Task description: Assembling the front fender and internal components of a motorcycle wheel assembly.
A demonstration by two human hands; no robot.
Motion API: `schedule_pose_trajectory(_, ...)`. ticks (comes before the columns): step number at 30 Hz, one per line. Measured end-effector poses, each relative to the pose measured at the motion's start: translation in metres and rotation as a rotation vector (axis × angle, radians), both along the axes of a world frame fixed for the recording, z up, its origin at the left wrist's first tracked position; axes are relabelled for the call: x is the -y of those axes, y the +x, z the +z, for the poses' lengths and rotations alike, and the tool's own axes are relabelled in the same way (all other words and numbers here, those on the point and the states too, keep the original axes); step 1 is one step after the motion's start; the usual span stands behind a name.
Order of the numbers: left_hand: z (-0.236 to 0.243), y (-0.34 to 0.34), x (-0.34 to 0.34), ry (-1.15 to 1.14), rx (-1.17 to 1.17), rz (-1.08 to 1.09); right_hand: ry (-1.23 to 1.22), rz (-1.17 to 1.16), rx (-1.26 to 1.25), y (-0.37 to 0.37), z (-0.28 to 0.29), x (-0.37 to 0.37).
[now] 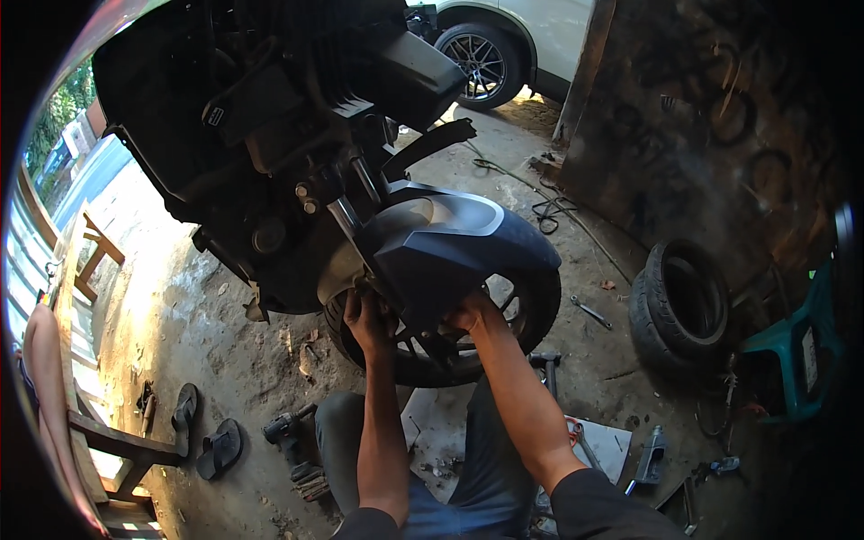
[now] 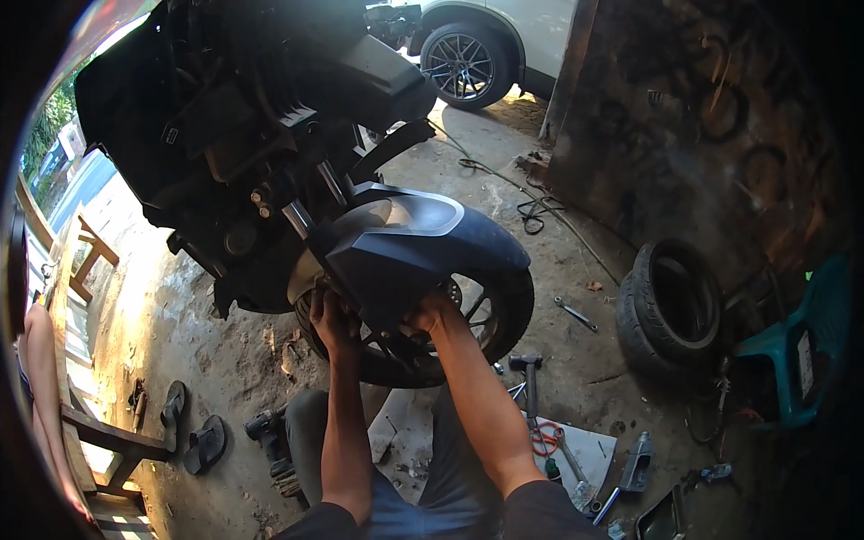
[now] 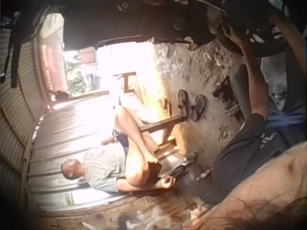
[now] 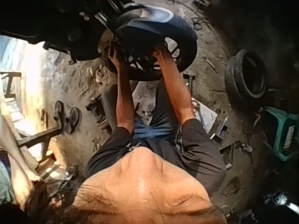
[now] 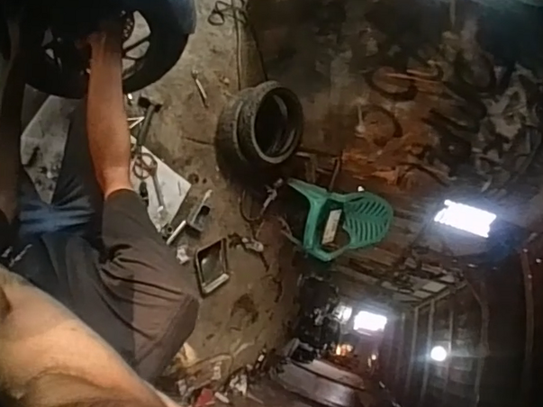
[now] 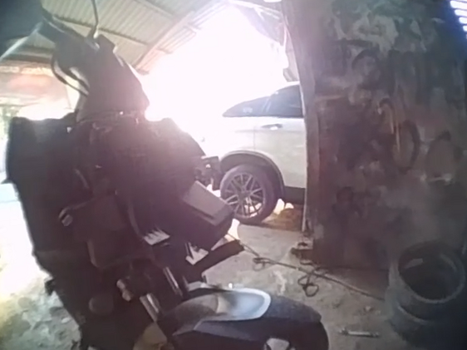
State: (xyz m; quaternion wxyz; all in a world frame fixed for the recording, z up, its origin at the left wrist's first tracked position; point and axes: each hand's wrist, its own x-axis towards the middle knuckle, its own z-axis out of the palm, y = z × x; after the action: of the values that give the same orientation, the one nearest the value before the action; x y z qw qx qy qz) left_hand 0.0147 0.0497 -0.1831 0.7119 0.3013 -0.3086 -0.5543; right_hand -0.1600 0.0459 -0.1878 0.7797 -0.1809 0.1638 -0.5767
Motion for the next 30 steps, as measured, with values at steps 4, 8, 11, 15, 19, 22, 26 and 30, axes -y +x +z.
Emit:
schedule_pose_trajectory(4, 0.001, 0.002, 0.000, -0.038, -0.140, -0.067, 0.031, 0.004, 0.024, 0.006, 0.006, -0.004)
schedule_pose_trajectory(8, 0.006, -0.006, -0.003, -0.018, -0.091, -0.006, 0.079, -0.042, 0.046, 0.006, 0.013, -0.006)
schedule_pose_trajectory(11, 0.001, -0.008, 0.000, 0.010, -0.068, 0.037, -0.018, 0.004, 0.051, 0.000, 0.006, 0.000)
schedule_pose_trajectory(15, 0.001, -0.003, -0.002, 0.030, -0.094, 0.032, 0.023, -0.016, 0.024, 0.010, 0.022, -0.011)
schedule_pose_trajectory(19, -0.003, -0.004, 0.001, 0.020, -0.147, -0.042, 0.006, -0.024, -0.024, 0.005, 0.008, -0.002)
schedule_pose_trajectory(22, 0.007, -0.010, -0.004, 0.035, -0.137, -0.016, -0.101, 0.042, 0.002, 0.002, 0.007, -0.001)
schedule_pose_trajectory(26, 0.001, -0.002, -0.002, 0.036, -0.058, 0.036, -0.045, 0.016, 0.031, 0.009, 0.014, -0.006)
schedule_pose_trajectory(30, 0.005, -0.003, -0.004, 0.013, -0.092, -0.041, -0.020, 0.036, 0.035, 0.004, 0.006, 0.002)
